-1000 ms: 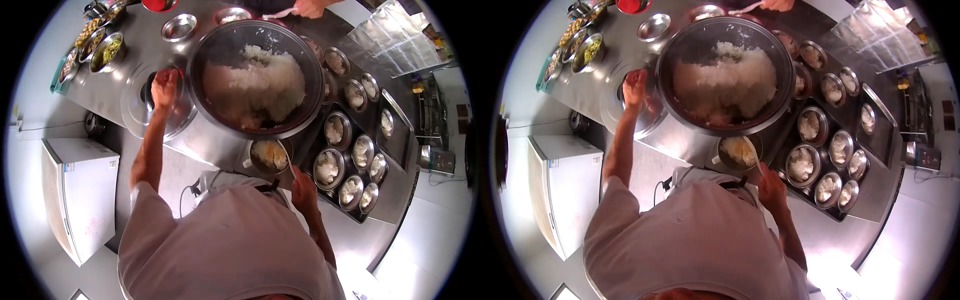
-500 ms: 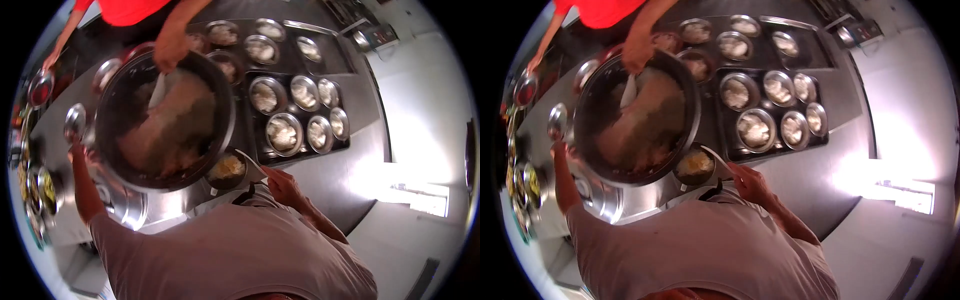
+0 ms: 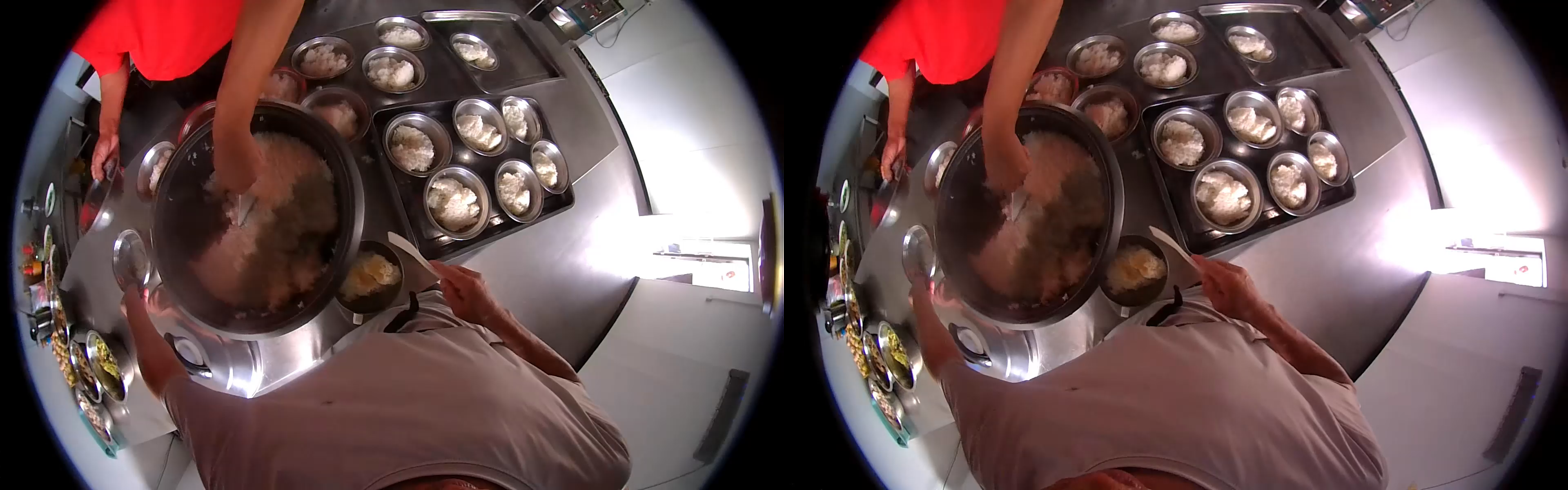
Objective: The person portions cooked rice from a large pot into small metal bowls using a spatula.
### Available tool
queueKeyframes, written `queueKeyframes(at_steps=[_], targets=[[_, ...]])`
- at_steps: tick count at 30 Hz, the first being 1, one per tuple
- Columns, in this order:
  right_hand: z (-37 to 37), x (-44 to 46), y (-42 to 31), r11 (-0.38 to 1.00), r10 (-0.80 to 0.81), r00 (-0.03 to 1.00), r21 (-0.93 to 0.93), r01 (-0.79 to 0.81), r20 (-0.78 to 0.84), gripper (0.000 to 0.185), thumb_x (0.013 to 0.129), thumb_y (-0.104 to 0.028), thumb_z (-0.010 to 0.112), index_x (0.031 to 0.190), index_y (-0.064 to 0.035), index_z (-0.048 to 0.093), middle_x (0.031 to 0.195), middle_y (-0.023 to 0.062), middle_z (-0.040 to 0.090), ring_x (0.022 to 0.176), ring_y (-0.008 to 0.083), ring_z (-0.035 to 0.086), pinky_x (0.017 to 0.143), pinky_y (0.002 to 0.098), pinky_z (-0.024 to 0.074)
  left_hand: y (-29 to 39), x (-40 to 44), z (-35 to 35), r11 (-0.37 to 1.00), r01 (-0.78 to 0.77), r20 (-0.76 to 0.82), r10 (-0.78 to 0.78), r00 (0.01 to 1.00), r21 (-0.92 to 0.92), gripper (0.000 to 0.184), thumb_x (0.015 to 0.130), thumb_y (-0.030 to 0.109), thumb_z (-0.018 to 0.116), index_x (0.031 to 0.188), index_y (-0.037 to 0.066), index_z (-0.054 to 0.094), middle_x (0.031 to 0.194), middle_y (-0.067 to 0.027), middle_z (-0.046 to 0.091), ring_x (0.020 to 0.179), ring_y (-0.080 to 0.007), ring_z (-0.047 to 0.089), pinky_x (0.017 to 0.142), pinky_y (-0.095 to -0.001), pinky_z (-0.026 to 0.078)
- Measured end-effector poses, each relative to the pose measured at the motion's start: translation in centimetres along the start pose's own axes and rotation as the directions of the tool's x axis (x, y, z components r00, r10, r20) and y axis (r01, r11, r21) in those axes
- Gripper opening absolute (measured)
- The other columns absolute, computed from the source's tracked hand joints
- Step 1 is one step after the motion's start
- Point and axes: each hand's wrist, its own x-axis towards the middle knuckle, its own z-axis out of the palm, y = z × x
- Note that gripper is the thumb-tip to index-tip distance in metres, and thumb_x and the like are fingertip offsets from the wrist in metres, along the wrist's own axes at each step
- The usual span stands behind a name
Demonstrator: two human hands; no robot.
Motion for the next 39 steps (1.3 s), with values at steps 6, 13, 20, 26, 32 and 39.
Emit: queueKeyframes(at_steps=[6,13,20,26,32,39], targets=[[0.5,0.1,1.1,0.948,0.257,0.958,0.227,-0.224,-0.128,0.035,0.097,-0.008,0.052,0.13,0.001,0.056,0.081,0.0074,0.06,0.072,0.0118,0.054,0.069,0.0274,0.0481,-0.9,1.4,-1.5,0.999,0.044,0.092,-0.045,0.995,0.018,0.019,0.081,0.01,0.069,0.097,0.002,0.063,0.083,-0.0056,0.06,0.07,-0.0181,0.058,0.07,-0.0355,0.057],[1.2,0.2,4.1,0.898,0.294,0.939,0.387,-0.209,-0.177,0.035,0.1,-0.017,0.051,0.13,0.0011,0.056,0.078,-0.0002,0.057,0.074,0.0068,0.052,0.069,0.0248,0.0474,-3.0,5.8,-3.5,0.989,-0.124,0.379,0.087,0.921,0.074,0.016,0.085,0.012,0.067,0.099,0.006,0.063,0.083,-0.0033,0.059,0.072,-0.0168,0.058,0.072,-0.0351,0.057],[1.8,0.2,4.2,0.859,0.359,0.923,0.434,-0.271,-0.135,0.036,0.1,-0.017,0.048,0.129,0.002,0.057,0.075,-0.0012,0.054,0.07,0.0074,0.05,0.065,0.0238,0.0439,-0.4,-2.4,-2.4,1.0,-0.026,0.187,0.025,0.982,0.008,0.021,0.089,0.02,0.067,0.106,0.008,0.063,0.094,-0.0015,0.062,0.081,-0.0148,0.06,0.071,-0.0299,0.056],[2.1,-0.2,4.7,0.845,0.397,0.904,0.446,-0.294,-0.156,0.036,0.099,-0.018,0.05,0.129,0.0009,0.058,0.076,-0.0032,0.054,0.069,0.0061,0.048,0.061,0.0229,0.0416,-1.0,2.1,-3.0,0.935,-0.285,0.46,0.162,0.873,0.212,0.034,0.094,0.034,0.059,0.121,0.013,0.061,0.099,-0.0057,0.066,0.085,-0.0198,0.061,0.073,-0.0341,0.052],[3.4,-0.7,7.0,0.773,0.406,0.903,0.579,-0.258,-0.14,0.042,0.1,-0.022,0.051,0.137,-0.0029,0.052,0.072,-0.0053,0.047,0.054,0.0005,0.035,0.044,0.0175,0.0268,-1.1,2.1,-3.6,0.892,-0.332,0.45,0.171,0.877,0.307,0.045,0.091,0.041,0.055,0.129,0.016,0.059,0.112,-0.0213,0.065,0.098,-0.0365,0.065,0.082,-0.0448,0.053],[-0.1,1.1,2.3,0.694,0.421,0.904,0.667,-0.27,-0.072,0.039,0.102,-0.024,0.049,0.135,-0.0034,0.05,0.072,-0.0047,0.045,0.051,0.0009,0.033,0.041,0.0181,0.0247,0.7,-7.0,-2.5,-0.085,-0.579,0.544,0.474,0.692,0.811,0.055,0.085,0.024,0.074,0.126,-0.004,0.052,0.107,-0.0171,0.062,0.09,-0.0293,0.066,0.082,-0.0394,0.058]])
